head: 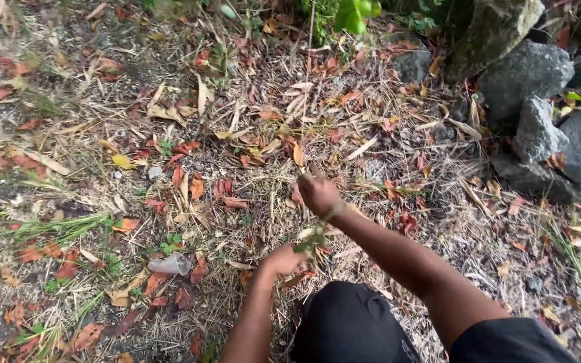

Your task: Cleaning up dry grass and putting it into a basin.

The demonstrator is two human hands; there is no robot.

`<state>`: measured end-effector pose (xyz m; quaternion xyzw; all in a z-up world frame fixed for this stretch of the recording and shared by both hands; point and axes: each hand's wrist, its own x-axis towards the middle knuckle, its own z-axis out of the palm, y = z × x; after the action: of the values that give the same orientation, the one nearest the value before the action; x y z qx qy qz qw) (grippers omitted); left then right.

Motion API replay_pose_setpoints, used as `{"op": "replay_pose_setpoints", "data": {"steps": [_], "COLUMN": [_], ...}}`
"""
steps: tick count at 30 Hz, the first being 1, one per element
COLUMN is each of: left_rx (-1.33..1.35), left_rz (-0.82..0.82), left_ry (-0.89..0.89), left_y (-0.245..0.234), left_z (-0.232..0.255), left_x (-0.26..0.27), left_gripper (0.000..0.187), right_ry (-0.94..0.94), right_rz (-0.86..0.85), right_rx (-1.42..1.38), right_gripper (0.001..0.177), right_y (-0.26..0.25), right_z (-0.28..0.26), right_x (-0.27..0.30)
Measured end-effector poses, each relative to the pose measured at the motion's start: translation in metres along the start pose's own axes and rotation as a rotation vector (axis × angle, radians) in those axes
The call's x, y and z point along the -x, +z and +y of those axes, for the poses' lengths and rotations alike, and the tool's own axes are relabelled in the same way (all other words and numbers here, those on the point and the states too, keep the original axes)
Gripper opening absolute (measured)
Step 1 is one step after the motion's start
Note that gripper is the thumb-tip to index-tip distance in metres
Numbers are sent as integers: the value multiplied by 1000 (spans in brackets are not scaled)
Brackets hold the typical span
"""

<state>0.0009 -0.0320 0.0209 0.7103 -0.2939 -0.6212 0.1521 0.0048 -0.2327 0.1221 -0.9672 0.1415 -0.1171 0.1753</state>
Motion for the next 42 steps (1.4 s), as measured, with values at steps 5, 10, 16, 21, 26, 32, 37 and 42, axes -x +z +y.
{"op": "replay_pose_setpoints", "data": {"steps": [5,10,16,21,26,32,37,42], "left_rx": [448,658,574,640,593,719,839,834], "left_rz": [657,1023,1279,1175,1148,1142,1189,1203], "left_ry": [-285,-207,-53,-251,-138,-122,-43,-26], "left_y": [-42,-90,-113,-107,-91,-88,-104,-112], "left_z": [-23,-36,-60,-36,-35,-19,-12,-9], "left_x": [44,102,108,115,88,72,77,79], "left_gripper": [48,33,38,42,40,41,44,42], "right_ry": [30,231,792,960,645,479,528,778], "right_rz": [47,-608,-469,-135,46,23,78,25], "right_rx": [-340,-218,-115,195,289,211,-138,-60], "right_gripper": [37,40,49,80,73,29,44,55], "right_y": [-19,32,29,34,72,123,136,134], "right_z": [15,24,84,146,170,200,213,153], "right_x": [35,168,188,124,64,38,40,48]}}
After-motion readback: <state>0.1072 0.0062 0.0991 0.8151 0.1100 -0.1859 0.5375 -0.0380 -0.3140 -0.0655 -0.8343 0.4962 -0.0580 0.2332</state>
